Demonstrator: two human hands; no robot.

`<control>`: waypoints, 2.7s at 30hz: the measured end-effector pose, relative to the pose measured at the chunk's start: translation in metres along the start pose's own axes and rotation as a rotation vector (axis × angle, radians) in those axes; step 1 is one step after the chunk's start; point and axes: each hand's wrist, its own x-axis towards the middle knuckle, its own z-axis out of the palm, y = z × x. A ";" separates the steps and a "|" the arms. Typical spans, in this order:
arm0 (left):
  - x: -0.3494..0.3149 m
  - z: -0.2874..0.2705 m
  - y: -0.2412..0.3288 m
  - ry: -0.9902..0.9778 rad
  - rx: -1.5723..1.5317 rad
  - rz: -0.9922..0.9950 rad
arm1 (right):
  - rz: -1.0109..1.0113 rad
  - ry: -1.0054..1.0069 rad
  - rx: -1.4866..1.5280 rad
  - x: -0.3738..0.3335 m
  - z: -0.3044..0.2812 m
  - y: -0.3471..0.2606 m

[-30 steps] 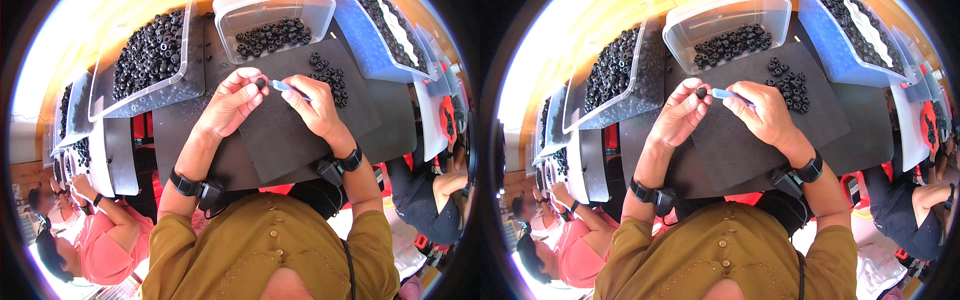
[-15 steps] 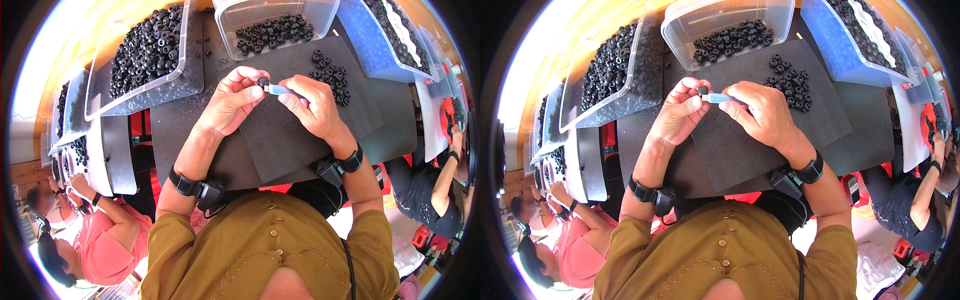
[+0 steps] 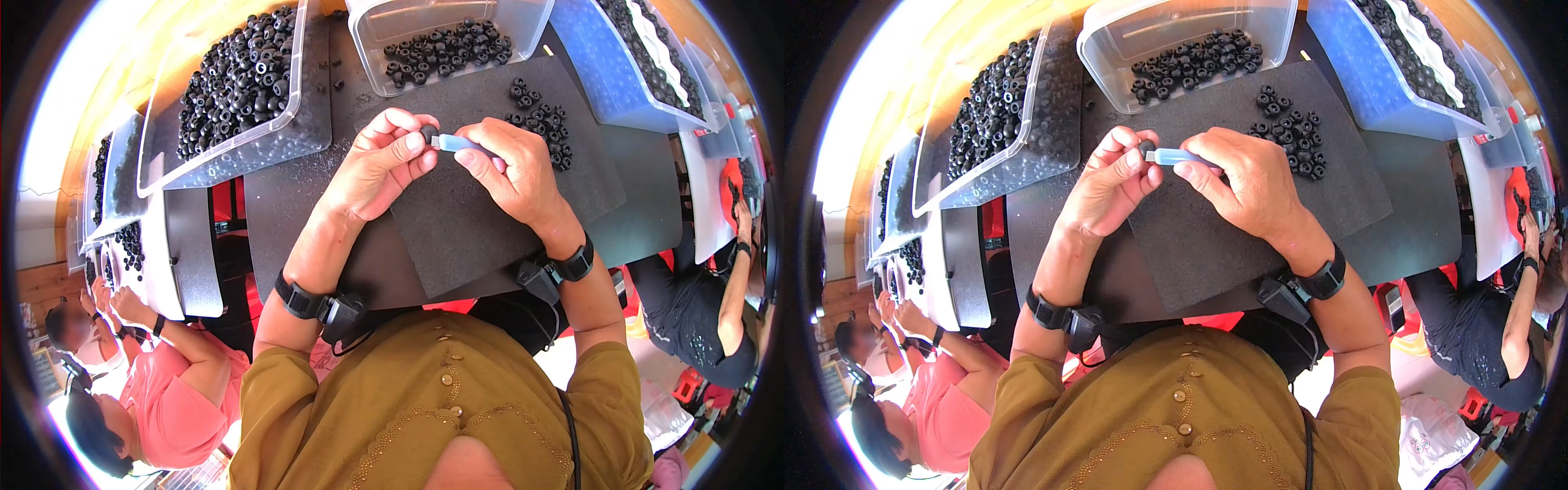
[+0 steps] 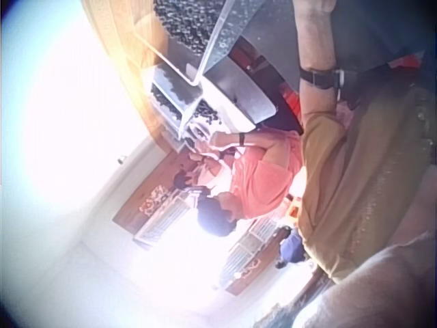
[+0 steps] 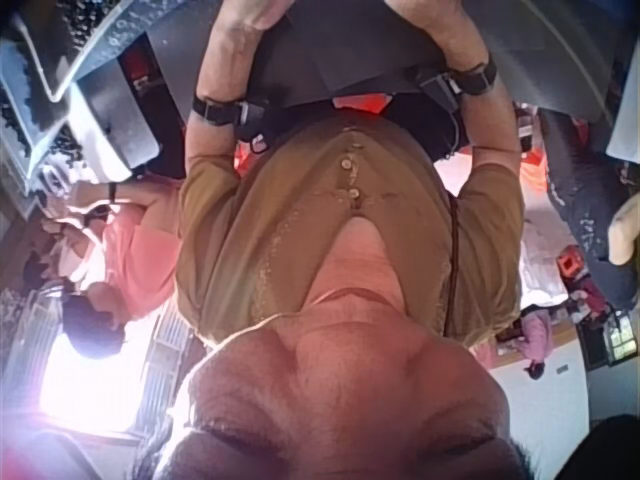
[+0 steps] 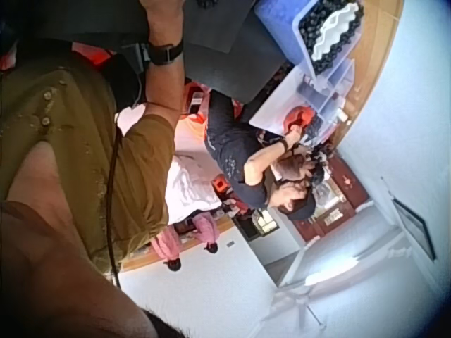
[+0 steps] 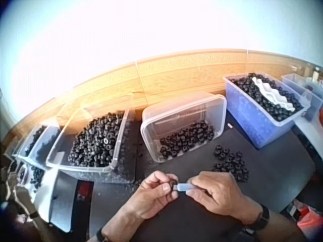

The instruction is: The recorder uses a small glue applicator to apply adhesive into the centers of small black plastic rubber-like circular components.

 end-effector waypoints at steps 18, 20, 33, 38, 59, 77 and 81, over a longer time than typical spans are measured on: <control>-0.001 0.002 0.004 -0.064 0.174 0.047 | -0.003 0.094 -0.025 -0.002 0.003 0.004; -0.005 0.010 0.000 -0.230 0.260 0.007 | 0.127 0.191 -0.034 0.005 -0.004 0.013; 0.002 0.001 -0.002 -0.067 0.110 -0.136 | 0.028 -0.094 0.444 0.002 0.001 0.007; 0.003 0.009 -0.011 -0.022 0.165 -0.061 | 0.162 -0.058 0.472 0.001 -0.001 -0.001; -0.001 0.003 -0.003 0.027 0.032 -0.001 | -0.008 -0.030 -0.002 -0.002 -0.003 0.003; -0.001 0.002 -0.003 0.015 0.046 -0.004 | -0.028 -0.003 -0.046 -0.002 -0.004 -0.001; -0.003 0.008 -0.007 -0.123 0.121 -0.008 | 0.057 0.128 -0.120 0.000 0.002 0.013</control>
